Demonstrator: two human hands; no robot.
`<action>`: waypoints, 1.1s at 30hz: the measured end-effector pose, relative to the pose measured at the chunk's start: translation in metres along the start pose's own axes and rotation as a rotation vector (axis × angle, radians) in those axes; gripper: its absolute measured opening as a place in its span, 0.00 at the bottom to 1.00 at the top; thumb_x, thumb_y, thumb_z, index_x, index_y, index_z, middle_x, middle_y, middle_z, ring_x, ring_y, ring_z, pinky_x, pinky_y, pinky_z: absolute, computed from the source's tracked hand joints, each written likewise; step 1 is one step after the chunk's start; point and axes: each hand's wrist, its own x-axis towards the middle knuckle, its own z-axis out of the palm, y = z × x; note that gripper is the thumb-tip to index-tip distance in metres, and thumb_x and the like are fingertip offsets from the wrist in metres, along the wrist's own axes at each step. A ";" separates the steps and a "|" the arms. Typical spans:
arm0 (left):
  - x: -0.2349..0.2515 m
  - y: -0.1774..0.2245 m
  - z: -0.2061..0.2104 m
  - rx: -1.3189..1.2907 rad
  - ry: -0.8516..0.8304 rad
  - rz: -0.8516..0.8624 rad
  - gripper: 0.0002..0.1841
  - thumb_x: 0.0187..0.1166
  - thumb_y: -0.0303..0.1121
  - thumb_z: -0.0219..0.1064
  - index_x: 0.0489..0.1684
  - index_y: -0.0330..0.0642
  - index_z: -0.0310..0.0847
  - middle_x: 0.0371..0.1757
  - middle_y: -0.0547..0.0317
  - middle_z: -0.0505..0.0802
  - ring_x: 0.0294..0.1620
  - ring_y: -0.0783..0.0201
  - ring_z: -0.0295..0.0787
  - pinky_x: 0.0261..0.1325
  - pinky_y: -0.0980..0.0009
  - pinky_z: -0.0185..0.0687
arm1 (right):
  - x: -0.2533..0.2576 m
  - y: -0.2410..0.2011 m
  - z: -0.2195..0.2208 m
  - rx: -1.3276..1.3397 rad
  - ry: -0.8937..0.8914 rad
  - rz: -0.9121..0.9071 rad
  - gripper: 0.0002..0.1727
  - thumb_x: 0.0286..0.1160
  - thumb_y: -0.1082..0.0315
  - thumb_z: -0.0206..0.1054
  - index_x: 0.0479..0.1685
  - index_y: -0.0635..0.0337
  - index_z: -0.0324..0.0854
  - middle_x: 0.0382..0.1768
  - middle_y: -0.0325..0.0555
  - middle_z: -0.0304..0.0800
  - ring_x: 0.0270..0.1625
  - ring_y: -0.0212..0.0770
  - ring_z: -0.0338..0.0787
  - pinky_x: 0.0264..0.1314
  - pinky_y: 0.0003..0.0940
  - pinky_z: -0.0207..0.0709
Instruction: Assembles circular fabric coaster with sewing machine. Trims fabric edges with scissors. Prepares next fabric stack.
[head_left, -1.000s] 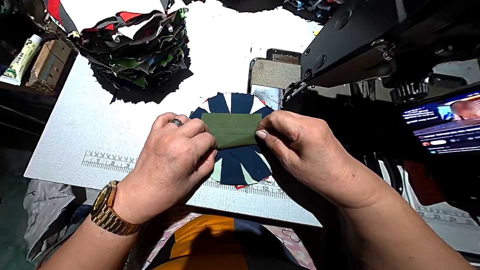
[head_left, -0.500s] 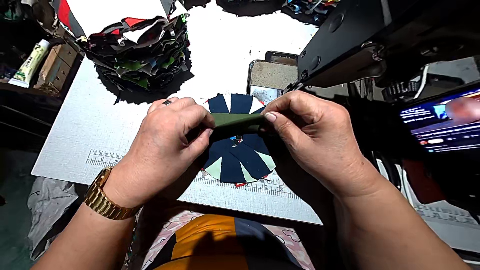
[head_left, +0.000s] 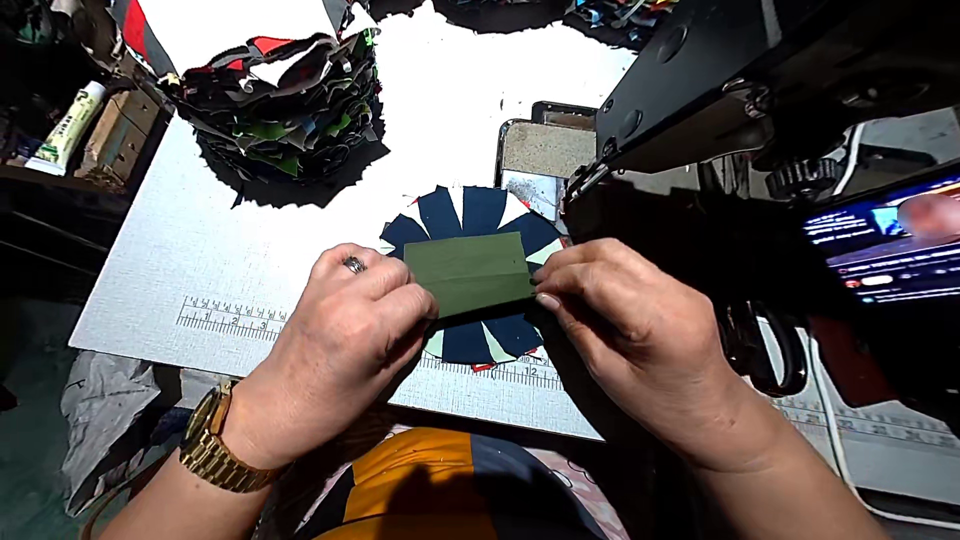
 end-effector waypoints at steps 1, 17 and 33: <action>-0.002 0.001 0.002 0.008 -0.002 0.000 0.06 0.76 0.30 0.67 0.36 0.43 0.93 0.37 0.58 0.91 0.49 0.57 0.87 0.67 0.48 0.72 | -0.003 0.000 0.002 -0.007 0.000 -0.002 0.06 0.78 0.75 0.64 0.39 0.66 0.86 0.46 0.51 0.87 0.52 0.40 0.88 0.55 0.29 0.84; -0.017 0.004 0.009 0.084 -0.009 -0.002 0.05 0.75 0.30 0.69 0.37 0.47 0.93 0.36 0.61 0.89 0.48 0.58 0.86 0.69 0.47 0.70 | -0.027 -0.004 0.010 -0.108 -0.030 -0.030 0.07 0.75 0.76 0.64 0.39 0.64 0.88 0.45 0.51 0.86 0.52 0.45 0.86 0.52 0.34 0.82; 0.004 0.026 0.027 0.098 -0.040 -0.063 0.22 0.85 0.36 0.54 0.76 0.44 0.81 0.84 0.51 0.79 0.89 0.48 0.65 0.89 0.39 0.56 | -0.015 -0.016 0.014 -0.135 0.022 -0.002 0.11 0.75 0.74 0.66 0.50 0.62 0.93 0.48 0.53 0.89 0.51 0.46 0.87 0.50 0.36 0.82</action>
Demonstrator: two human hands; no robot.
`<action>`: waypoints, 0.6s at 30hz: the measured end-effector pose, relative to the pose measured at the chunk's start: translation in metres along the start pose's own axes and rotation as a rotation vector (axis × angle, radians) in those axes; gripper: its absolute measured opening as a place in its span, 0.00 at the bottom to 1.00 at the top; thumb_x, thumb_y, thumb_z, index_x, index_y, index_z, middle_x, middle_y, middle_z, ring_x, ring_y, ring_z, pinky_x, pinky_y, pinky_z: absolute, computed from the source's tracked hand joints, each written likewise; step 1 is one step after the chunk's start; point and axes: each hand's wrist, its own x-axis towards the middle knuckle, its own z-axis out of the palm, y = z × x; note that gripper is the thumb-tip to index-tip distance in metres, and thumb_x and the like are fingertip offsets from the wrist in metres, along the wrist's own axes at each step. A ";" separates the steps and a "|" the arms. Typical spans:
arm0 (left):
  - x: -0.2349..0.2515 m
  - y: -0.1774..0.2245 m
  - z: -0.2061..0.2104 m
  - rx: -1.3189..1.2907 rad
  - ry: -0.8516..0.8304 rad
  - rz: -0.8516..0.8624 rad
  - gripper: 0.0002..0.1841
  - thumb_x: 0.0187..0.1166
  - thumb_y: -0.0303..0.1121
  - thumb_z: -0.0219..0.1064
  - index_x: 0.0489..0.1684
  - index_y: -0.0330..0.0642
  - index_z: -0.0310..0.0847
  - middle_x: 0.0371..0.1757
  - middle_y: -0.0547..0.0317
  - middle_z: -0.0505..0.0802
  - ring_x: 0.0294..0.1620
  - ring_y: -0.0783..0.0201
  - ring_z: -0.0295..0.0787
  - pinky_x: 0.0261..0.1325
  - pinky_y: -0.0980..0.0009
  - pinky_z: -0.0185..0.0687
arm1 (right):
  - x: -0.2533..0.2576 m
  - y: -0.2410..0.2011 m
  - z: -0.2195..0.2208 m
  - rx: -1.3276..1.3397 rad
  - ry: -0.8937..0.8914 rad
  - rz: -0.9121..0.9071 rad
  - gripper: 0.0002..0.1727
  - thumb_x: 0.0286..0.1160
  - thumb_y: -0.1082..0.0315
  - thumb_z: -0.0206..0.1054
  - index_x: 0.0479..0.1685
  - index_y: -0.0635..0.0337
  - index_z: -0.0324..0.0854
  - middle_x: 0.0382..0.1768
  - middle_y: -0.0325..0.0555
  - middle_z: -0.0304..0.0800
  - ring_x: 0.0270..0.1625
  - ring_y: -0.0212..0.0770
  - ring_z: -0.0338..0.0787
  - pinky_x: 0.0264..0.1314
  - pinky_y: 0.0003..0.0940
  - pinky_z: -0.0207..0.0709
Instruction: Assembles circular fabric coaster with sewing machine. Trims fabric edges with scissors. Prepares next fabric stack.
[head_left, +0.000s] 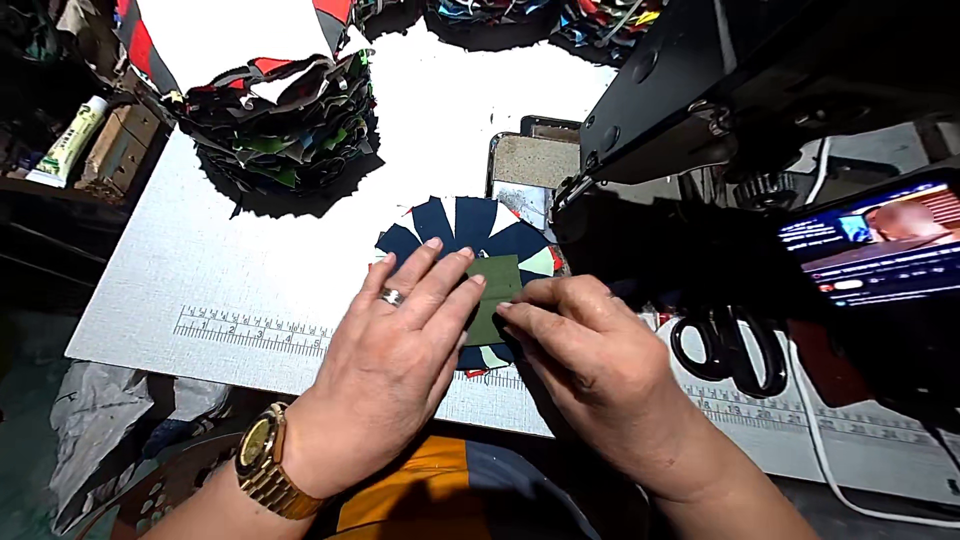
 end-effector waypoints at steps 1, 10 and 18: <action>0.001 0.002 0.005 0.001 -0.037 0.005 0.24 0.87 0.37 0.53 0.79 0.45 0.78 0.87 0.52 0.75 0.92 0.48 0.62 0.90 0.39 0.55 | 0.000 -0.001 0.002 -0.005 -0.016 -0.007 0.11 0.75 0.75 0.66 0.49 0.62 0.93 0.48 0.52 0.89 0.51 0.46 0.87 0.50 0.36 0.83; -0.006 0.002 0.020 0.099 -0.198 0.019 0.30 0.92 0.52 0.37 0.90 0.58 0.67 0.95 0.59 0.62 0.97 0.52 0.47 0.92 0.36 0.40 | -0.026 0.002 -0.001 0.054 -0.077 -0.016 0.15 0.79 0.72 0.61 0.56 0.62 0.91 0.61 0.53 0.90 0.67 0.47 0.87 0.71 0.38 0.81; -0.003 0.013 0.027 0.072 -0.214 0.069 0.31 0.92 0.56 0.38 0.90 0.59 0.67 0.94 0.61 0.64 0.97 0.54 0.48 0.93 0.37 0.39 | -0.027 0.035 -0.060 -0.186 0.047 0.200 0.14 0.77 0.74 0.63 0.53 0.65 0.92 0.55 0.59 0.90 0.58 0.50 0.90 0.62 0.42 0.84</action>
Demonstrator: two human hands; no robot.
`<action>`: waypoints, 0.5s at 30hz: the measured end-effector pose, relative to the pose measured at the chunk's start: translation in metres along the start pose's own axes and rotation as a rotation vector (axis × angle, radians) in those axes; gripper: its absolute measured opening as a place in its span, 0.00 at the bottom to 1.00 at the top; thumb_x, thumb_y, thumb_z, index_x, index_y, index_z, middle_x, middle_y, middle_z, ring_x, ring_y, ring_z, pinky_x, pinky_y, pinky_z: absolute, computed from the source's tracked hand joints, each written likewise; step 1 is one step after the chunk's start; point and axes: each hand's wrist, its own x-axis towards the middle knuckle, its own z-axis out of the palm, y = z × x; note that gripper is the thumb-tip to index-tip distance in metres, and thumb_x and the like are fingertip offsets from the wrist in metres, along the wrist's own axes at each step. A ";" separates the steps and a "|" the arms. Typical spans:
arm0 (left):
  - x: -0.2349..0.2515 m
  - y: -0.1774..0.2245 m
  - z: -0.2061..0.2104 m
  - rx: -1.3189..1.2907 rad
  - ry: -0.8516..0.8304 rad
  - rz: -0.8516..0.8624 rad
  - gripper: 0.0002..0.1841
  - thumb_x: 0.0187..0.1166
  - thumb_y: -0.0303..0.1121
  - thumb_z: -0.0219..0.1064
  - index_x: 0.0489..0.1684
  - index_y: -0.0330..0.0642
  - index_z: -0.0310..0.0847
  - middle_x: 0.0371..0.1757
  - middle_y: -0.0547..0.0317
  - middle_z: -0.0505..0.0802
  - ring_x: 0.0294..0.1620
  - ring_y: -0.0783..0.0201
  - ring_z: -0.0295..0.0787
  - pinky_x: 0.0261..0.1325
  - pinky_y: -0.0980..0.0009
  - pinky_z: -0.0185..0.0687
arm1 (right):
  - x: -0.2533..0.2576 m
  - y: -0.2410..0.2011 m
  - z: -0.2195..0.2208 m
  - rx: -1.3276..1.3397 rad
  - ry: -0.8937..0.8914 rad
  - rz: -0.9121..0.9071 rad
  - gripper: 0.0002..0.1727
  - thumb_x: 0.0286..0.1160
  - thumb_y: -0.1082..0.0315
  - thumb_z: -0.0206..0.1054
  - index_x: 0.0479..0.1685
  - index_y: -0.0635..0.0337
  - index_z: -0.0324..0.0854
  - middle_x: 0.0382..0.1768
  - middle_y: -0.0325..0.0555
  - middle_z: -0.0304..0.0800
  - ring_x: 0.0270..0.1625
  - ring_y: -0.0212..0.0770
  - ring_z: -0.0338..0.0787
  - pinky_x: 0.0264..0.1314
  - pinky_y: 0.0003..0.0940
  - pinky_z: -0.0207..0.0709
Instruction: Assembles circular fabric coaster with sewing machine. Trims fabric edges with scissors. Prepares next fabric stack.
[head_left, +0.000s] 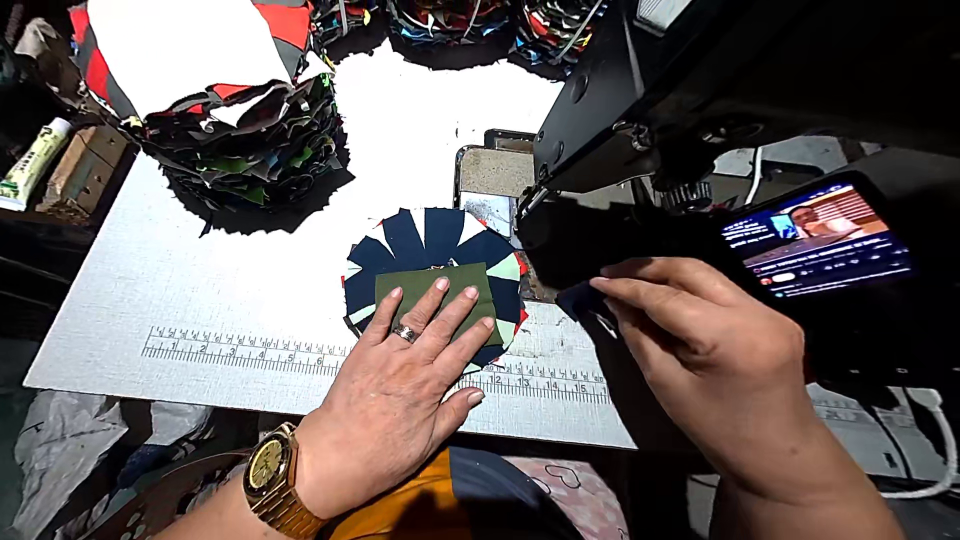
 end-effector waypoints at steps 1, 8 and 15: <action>0.000 0.000 0.001 0.001 -0.003 0.001 0.31 0.92 0.56 0.38 0.90 0.59 0.67 0.94 0.61 0.64 0.97 0.53 0.48 0.93 0.37 0.40 | 0.000 0.005 0.000 -0.019 -0.022 0.006 0.15 0.76 0.75 0.62 0.54 0.65 0.91 0.56 0.59 0.90 0.58 0.51 0.90 0.62 0.43 0.84; -0.001 -0.002 -0.001 -0.018 -0.034 -0.007 0.32 0.91 0.58 0.39 0.90 0.60 0.65 0.95 0.60 0.62 0.97 0.53 0.46 0.93 0.37 0.40 | -0.005 0.015 0.018 -0.066 -0.093 0.021 0.13 0.76 0.70 0.64 0.49 0.64 0.92 0.54 0.57 0.90 0.56 0.55 0.89 0.57 0.50 0.83; -0.006 -0.003 -0.016 -0.129 0.154 0.006 0.27 0.91 0.51 0.46 0.82 0.54 0.76 0.90 0.57 0.71 0.95 0.51 0.53 0.91 0.32 0.41 | -0.004 0.018 0.012 0.088 0.033 0.059 0.11 0.79 0.69 0.63 0.41 0.66 0.90 0.50 0.55 0.90 0.56 0.45 0.88 0.61 0.39 0.82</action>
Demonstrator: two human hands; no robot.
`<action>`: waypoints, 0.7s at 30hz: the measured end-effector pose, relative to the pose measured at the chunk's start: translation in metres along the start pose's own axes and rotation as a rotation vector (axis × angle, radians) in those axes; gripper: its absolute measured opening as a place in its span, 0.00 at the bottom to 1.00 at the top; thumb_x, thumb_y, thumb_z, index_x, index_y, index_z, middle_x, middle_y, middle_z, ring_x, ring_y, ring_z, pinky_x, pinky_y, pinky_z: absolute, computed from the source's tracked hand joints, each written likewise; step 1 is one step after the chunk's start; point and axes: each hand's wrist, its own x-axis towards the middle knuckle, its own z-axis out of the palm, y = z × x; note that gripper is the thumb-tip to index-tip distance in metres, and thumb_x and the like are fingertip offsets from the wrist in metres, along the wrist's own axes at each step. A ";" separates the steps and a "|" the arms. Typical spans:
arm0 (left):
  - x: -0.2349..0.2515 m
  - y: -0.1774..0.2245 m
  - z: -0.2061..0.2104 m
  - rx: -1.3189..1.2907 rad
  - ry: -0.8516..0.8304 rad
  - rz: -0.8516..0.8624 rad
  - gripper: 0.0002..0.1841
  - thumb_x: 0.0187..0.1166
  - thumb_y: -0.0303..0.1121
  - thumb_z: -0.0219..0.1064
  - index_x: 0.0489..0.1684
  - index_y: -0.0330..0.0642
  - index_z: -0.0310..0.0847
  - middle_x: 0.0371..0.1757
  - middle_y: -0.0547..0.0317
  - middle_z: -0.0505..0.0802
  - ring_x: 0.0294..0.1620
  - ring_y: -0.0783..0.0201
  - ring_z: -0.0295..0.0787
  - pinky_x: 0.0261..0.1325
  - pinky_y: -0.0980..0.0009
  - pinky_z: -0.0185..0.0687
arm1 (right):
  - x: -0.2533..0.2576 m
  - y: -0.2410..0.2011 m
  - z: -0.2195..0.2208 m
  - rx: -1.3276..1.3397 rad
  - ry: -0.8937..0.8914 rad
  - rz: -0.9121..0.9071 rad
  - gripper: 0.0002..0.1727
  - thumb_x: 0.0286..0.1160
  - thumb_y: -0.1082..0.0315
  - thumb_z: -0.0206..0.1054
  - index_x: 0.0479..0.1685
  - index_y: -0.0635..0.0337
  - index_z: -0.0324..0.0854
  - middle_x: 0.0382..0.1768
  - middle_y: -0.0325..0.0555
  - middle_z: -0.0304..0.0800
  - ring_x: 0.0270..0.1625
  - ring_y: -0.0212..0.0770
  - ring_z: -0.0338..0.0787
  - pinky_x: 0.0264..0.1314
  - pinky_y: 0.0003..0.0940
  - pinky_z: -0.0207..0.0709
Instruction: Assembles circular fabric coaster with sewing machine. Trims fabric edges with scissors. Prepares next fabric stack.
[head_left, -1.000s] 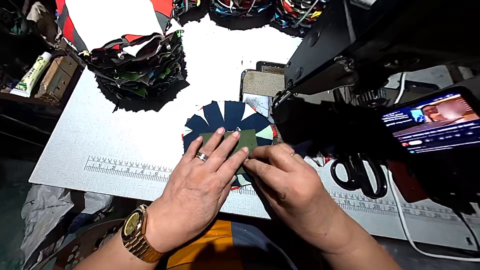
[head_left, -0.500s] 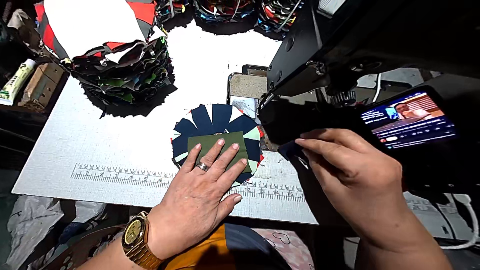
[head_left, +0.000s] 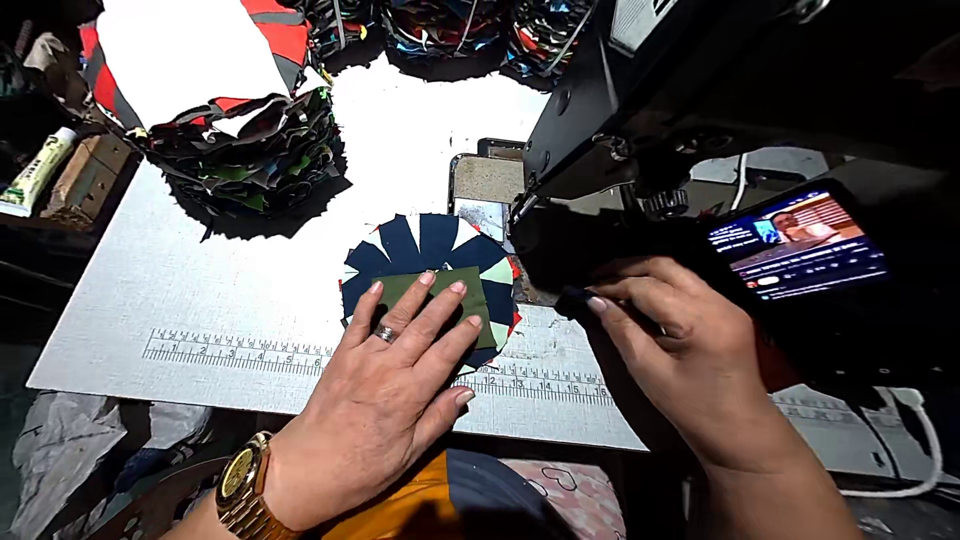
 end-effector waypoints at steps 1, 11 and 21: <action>-0.001 -0.001 -0.005 -0.026 0.049 -0.012 0.25 0.90 0.48 0.50 0.79 0.52 0.80 0.88 0.55 0.74 0.93 0.50 0.57 0.91 0.34 0.45 | 0.000 -0.002 -0.005 0.058 0.011 0.012 0.12 0.80 0.69 0.62 0.43 0.67 0.90 0.52 0.54 0.89 0.58 0.42 0.88 0.64 0.36 0.81; 0.016 0.031 -0.014 -1.079 0.160 -0.230 0.21 0.75 0.34 0.76 0.65 0.35 0.84 0.57 0.58 0.90 0.53 0.68 0.91 0.55 0.72 0.93 | 0.008 -0.079 -0.006 0.784 -0.130 0.175 0.07 0.78 0.66 0.70 0.50 0.50 0.88 0.39 0.30 0.90 0.36 0.24 0.87 0.38 0.16 0.84; 0.014 0.028 -0.013 -1.302 0.251 -0.518 0.03 0.79 0.26 0.70 0.44 0.40 0.88 0.40 0.54 0.92 0.35 0.69 0.87 0.38 0.77 0.86 | -0.005 -0.083 0.007 1.046 -0.262 0.376 0.19 0.64 0.66 0.80 0.55 0.53 0.85 0.37 0.39 0.92 0.35 0.29 0.91 0.39 0.19 0.87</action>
